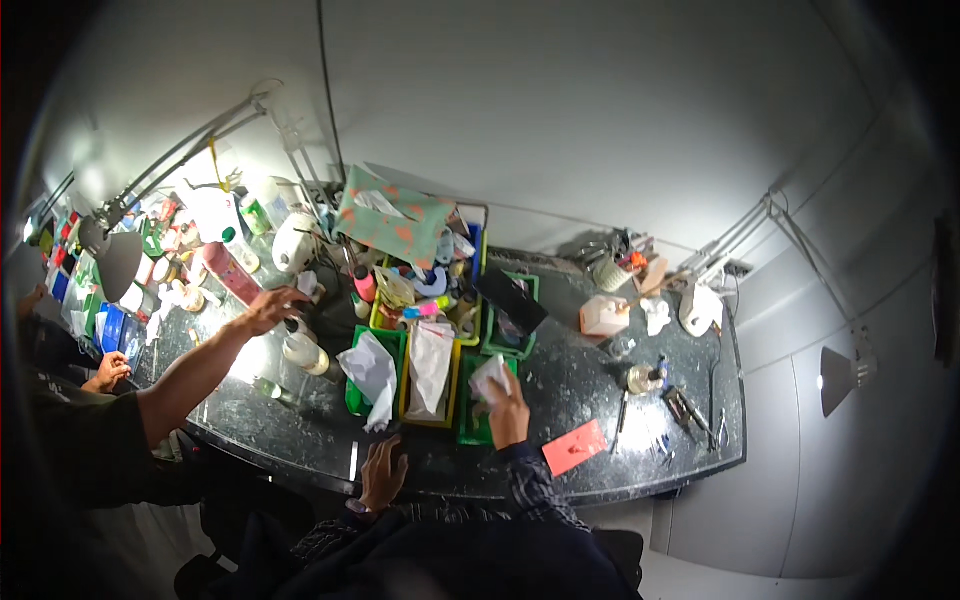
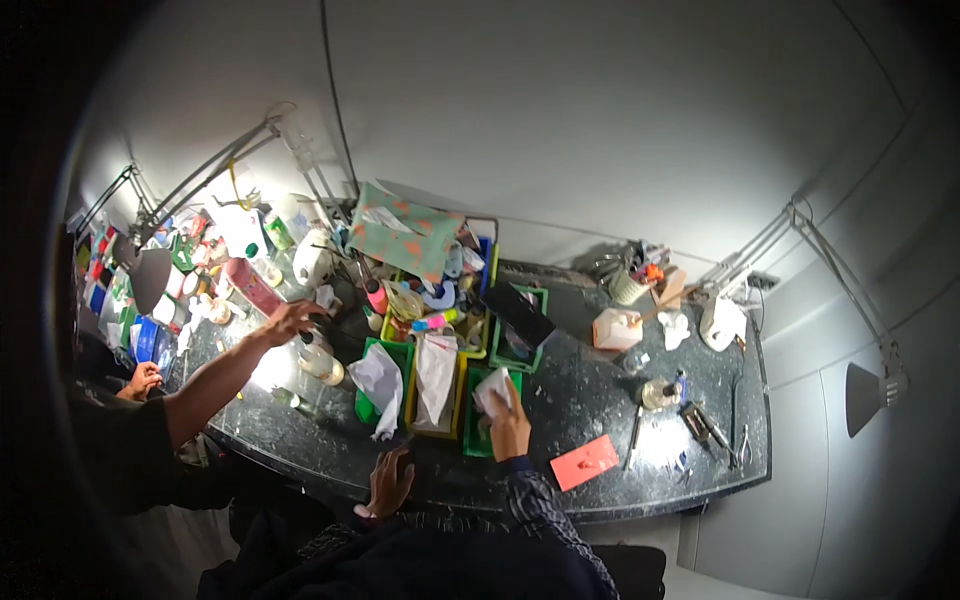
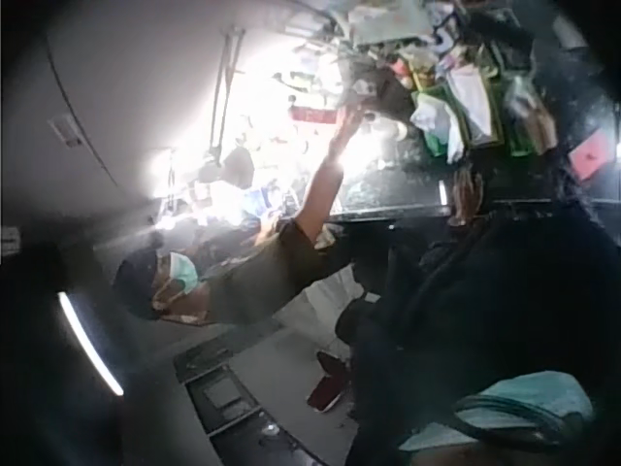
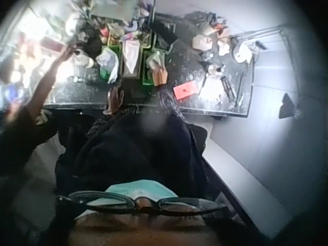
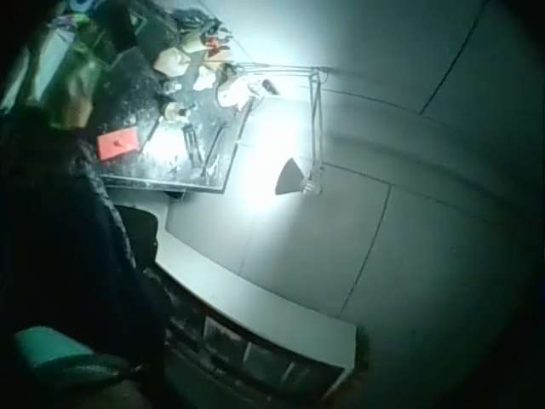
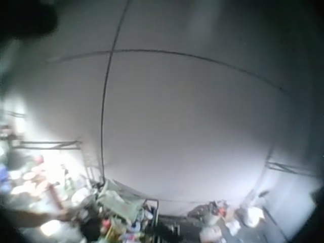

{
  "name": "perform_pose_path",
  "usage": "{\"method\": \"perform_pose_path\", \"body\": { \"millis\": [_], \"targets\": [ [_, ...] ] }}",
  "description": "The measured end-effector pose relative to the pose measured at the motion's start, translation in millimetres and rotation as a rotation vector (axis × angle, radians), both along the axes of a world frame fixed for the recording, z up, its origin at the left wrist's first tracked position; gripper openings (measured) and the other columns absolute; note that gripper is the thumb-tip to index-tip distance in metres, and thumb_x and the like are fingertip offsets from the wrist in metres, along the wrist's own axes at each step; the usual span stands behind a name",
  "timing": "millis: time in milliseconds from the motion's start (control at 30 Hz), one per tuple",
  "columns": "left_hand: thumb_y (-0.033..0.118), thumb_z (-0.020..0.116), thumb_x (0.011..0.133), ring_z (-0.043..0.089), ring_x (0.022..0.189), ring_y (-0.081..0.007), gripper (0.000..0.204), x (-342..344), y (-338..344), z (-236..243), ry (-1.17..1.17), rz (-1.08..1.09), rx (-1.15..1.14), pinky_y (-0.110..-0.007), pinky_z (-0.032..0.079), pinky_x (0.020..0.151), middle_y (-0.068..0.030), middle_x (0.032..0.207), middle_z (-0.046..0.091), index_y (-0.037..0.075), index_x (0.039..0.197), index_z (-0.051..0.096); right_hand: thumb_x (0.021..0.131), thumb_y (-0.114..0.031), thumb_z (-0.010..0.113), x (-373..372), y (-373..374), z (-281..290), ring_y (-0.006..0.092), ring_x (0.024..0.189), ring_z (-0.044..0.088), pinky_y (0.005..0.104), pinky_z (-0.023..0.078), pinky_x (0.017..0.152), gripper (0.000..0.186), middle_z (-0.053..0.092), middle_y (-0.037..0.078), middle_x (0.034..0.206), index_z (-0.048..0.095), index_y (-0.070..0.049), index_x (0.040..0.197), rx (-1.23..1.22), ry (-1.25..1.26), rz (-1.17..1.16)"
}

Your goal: The person picks up two plaster dental models and fits them together to check the alignment of the teeth, turning them over to view different angles.

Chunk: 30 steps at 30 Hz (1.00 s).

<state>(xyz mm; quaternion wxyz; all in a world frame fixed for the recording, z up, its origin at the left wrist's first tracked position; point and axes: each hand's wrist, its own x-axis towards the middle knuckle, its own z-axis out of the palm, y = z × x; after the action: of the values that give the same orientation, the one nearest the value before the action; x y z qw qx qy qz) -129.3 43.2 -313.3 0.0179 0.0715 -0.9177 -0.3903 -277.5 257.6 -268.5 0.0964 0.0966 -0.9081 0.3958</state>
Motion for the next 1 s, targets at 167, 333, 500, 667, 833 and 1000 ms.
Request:
{"method": "perform_pose_path", "body": {
  "millis": [167, 333, 500, 667, 833, 1000],
  "targets": [
    [0.014, 0.054, 0.079, 0.040, 0.120, -0.0330, 0.049, 24, -43, -32, 0.170, -0.210, -0.238, -0.043, 0.028, 0.104, -0.0166, 0.126, 0.045, 0.001, 0.125, 0.042, 0.077, -0.009, 0.055, 10, -26, -47, 0.0450, 0.131, 0.014, 0.0446, 0.031, 0.102, 0.056, 0.013, 0.024, 0.144, 0.038, 0.000, 0.130, 0.552, 0.056, 0.066],
    [0.014, 0.055, 0.079, 0.039, 0.120, -0.0326, 0.050, 23, -42, -23, 0.160, -0.115, -0.186, -0.043, 0.029, 0.103, -0.0167, 0.126, 0.045, 0.000, 0.125, 0.041, 0.062, -0.032, 0.066, 15, -24, -32, 0.0521, 0.130, 0.000, 0.0492, 0.019, 0.107, 0.088, -0.001, 0.028, 0.144, 0.031, -0.002, 0.136, 0.626, -0.009, 0.251],
    [0.013, 0.057, 0.079, 0.042, 0.118, -0.0324, 0.048, 23, -41, -20, 0.222, -0.109, -0.181, -0.042, 0.031, 0.101, -0.0168, 0.124, 0.047, 0.000, 0.123, 0.042, 0.057, -0.040, 0.069, 5, -28, -32, 0.0473, 0.132, 0.005, 0.0455, 0.020, 0.107, 0.101, -0.013, 0.023, 0.145, 0.022, -0.009, 0.141, 0.849, -0.304, 0.272],
    [0.014, 0.053, 0.082, 0.043, 0.118, -0.0278, 0.046, 25, -40, -24, 0.252, -0.084, -0.179, -0.040, 0.031, 0.102, -0.0144, 0.124, 0.048, 0.000, 0.124, 0.042, 0.050, -0.039, 0.072, 5, -26, -40, 0.0476, 0.131, 0.008, 0.0469, 0.019, 0.107, 0.103, -0.005, 0.021, 0.146, 0.029, -0.007, 0.138, 0.796, -0.347, 0.246],
    [0.013, 0.053, 0.081, 0.043, 0.118, -0.0278, 0.046, 27, -43, -27, 0.272, -0.098, -0.169, -0.040, 0.031, 0.102, -0.0146, 0.124, 0.048, 0.000, 0.124, 0.042, 0.056, -0.032, 0.072, 17, -22, -23, 0.0477, 0.132, -0.002, 0.0575, 0.005, 0.106, 0.090, 0.004, 0.021, 0.146, 0.034, -0.011, 0.135, 0.851, -0.091, 0.211],
    [0.014, 0.053, 0.082, 0.043, 0.118, -0.0288, 0.046, 30, -44, -31, 0.295, -0.134, -0.176, -0.040, 0.031, 0.102, -0.0152, 0.124, 0.047, -0.001, 0.124, 0.041, 0.059, -0.030, 0.072, 34, -8, -4, 0.0446, 0.133, 0.000, 0.0613, 0.003, 0.102, 0.081, 0.009, 0.020, 0.145, 0.035, -0.011, 0.128, 0.490, -0.002, 0.083]
  ]
}}
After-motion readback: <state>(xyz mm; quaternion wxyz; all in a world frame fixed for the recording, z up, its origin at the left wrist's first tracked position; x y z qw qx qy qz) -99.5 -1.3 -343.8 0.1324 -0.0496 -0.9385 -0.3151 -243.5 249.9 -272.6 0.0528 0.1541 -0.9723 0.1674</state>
